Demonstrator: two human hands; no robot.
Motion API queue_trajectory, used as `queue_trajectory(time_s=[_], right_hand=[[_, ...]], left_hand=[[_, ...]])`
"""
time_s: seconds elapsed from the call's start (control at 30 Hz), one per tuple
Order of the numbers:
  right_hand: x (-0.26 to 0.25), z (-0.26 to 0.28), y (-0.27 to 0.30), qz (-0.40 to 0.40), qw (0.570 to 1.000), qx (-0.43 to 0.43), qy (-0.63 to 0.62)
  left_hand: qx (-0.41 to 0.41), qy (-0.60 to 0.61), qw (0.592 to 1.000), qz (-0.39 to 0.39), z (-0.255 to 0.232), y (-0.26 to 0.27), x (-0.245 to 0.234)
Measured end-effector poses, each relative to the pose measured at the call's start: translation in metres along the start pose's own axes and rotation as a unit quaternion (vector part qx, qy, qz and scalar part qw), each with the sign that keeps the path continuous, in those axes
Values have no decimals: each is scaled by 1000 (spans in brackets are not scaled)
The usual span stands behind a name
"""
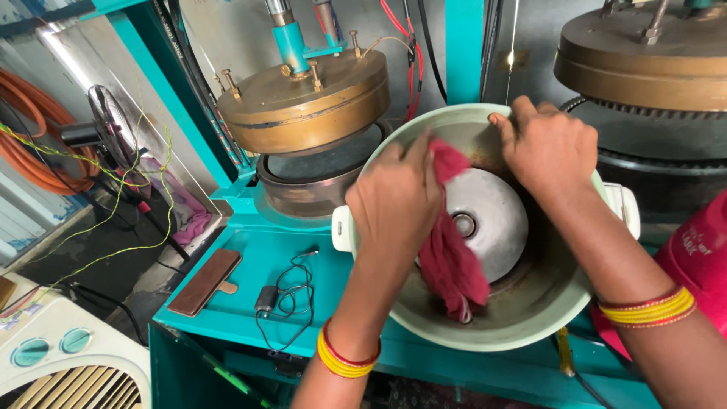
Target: The person wipes the inside of a metal cooking pot with a cloth and then uses a screwdriver to work on the electrical base of the appliance.
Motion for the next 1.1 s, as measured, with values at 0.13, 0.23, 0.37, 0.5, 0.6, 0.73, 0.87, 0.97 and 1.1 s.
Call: queue_trajectory(time_s=[0.13,0.23,0.37,0.5,0.6,0.73,0.87,0.97,1.1], right_hand=[[0,-1,2,1,1000,3,-4],[-1,2,0,-1,1000,-1,-6],[-1,3,-1,-7,1000,-4,-6],[-3,5,-2,-25,1000,-16,-6],[1,5,-2,21,999,-23,10],[-1,6,-5,32,999,-37,11],[0,12,-6,45,998,-44,6],[2,13,-7,64,997,-35,2],[0,15,-7,57,998,-33,4]], left_hand=[[-40,243,966,-85,13,-56,8],[-70,340,937,-29,9,-75,45],[13,334,942,26,-7,-65,101],[163,127,978,-19,-17,-49,137],[190,62,978,-65,-12,-47,144],[224,21,969,-103,-9,-47,140],[219,5,970,-104,-2,-49,138],[228,-9,967,-116,6,-49,134],[187,-49,976,-103,25,-49,132]])
Point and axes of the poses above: each hand's wrist, its own y-axis away from the middle knuckle, its own x-axis out of the palm, z = x × y, the point moved 8 cm from there along -y, towards the middle knuckle, and after that the axes turned 5 degrees about y, right-handed, at the moved point
